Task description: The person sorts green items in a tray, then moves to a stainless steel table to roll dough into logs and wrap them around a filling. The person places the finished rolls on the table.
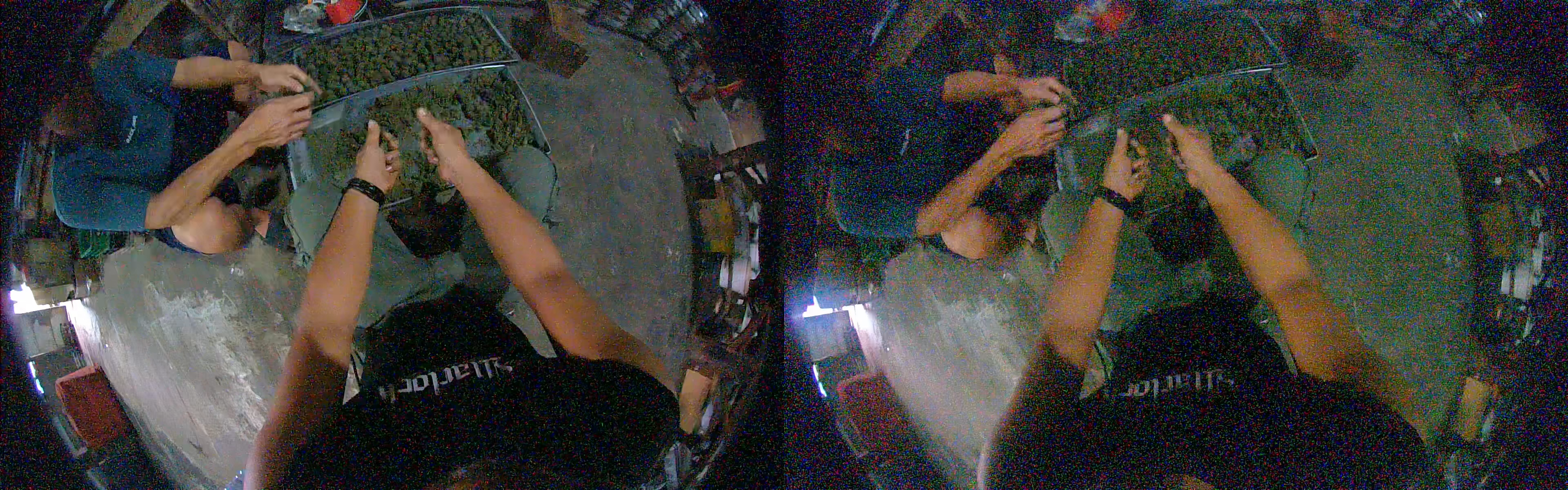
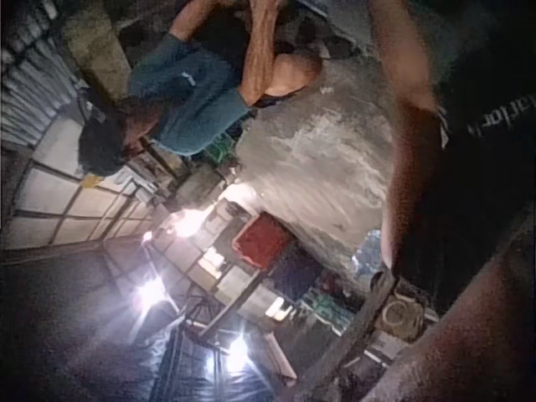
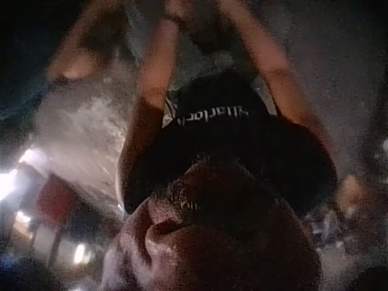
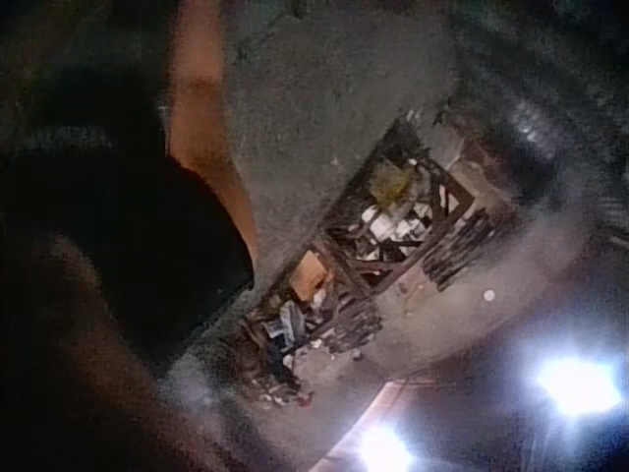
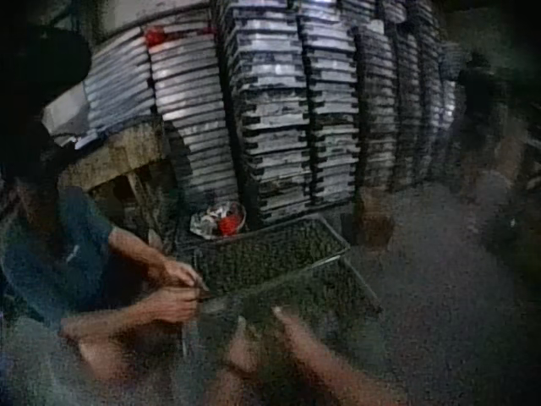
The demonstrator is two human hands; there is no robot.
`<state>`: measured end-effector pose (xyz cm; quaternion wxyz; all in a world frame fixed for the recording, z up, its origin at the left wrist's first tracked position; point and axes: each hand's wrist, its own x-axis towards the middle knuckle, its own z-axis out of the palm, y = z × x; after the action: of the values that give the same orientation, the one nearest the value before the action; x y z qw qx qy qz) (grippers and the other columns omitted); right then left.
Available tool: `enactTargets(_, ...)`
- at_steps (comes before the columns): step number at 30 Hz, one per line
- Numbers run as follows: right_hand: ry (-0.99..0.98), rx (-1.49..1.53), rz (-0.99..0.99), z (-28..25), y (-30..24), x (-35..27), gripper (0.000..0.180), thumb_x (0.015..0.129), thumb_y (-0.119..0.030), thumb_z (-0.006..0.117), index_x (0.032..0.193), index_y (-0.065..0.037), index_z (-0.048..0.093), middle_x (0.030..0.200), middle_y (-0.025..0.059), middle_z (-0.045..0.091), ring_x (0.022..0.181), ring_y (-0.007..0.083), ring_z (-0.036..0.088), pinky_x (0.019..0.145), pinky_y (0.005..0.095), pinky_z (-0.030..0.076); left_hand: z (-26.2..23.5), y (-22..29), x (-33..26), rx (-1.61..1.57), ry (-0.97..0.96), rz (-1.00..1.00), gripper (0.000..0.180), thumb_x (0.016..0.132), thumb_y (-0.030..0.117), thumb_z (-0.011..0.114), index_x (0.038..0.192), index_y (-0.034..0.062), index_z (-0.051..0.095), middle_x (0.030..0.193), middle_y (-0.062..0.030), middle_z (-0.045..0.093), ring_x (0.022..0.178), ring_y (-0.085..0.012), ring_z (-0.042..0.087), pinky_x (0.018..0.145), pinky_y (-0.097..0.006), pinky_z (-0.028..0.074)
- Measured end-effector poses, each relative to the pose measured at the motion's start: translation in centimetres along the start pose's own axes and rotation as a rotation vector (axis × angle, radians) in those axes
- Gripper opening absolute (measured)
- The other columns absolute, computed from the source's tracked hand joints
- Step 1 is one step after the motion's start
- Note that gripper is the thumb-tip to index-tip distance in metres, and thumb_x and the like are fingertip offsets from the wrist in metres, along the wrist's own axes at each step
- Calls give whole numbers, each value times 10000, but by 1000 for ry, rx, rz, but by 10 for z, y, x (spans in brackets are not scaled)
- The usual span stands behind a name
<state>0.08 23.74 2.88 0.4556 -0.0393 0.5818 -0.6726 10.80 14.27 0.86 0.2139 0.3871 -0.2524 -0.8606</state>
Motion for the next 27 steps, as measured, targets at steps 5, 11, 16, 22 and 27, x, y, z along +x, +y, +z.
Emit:
enactTargets(5,118,-393,-315,-10,27,10,363,804,-452,660,719,-120,544,639,16,545,491,136,453,446,311,349,0,-13,-7,431,2,210,565,847,670,412,581,172,404,476,10,381,367,-119,324,361,-271,250)
enactTargets(11,-352,-285,-338,-29,47,44,292,872,-292,460,773,-62,609,674,54,597,623,170,525,558,291,411,-2,-20,20,6,-314,18,375,934,404,478,986,41,559,778,-34,551,658,-148,489,579,-289,438)
enactTargets(16,-32,-128,-200,-15,22,19,355,853,-461,578,790,-112,599,680,4,569,592,102,476,466,298,339,-30,-21,37,162,-243,194,307,926,368,507,929,64,548,768,-30,539,603,-137,463,499,-265,388)
enactTargets(22,302,-332,-338,-31,37,26,505,849,-544,547,656,-78,543,545,40,481,482,154,440,470,338,335,-19,-12,5,106,-192,62,363,915,464,491,796,122,494,594,-1,452,476,-120,383,400,-268,294)
enactTargets(27,-206,75,-244,-19,39,9,376,843,-453,606,787,-81,581,647,52,556,541,154,469,539,314,376,-38,-25,11,36,-120,177,365,912,464,496,796,118,489,594,1,446,462,-121,377,400,-265,297)
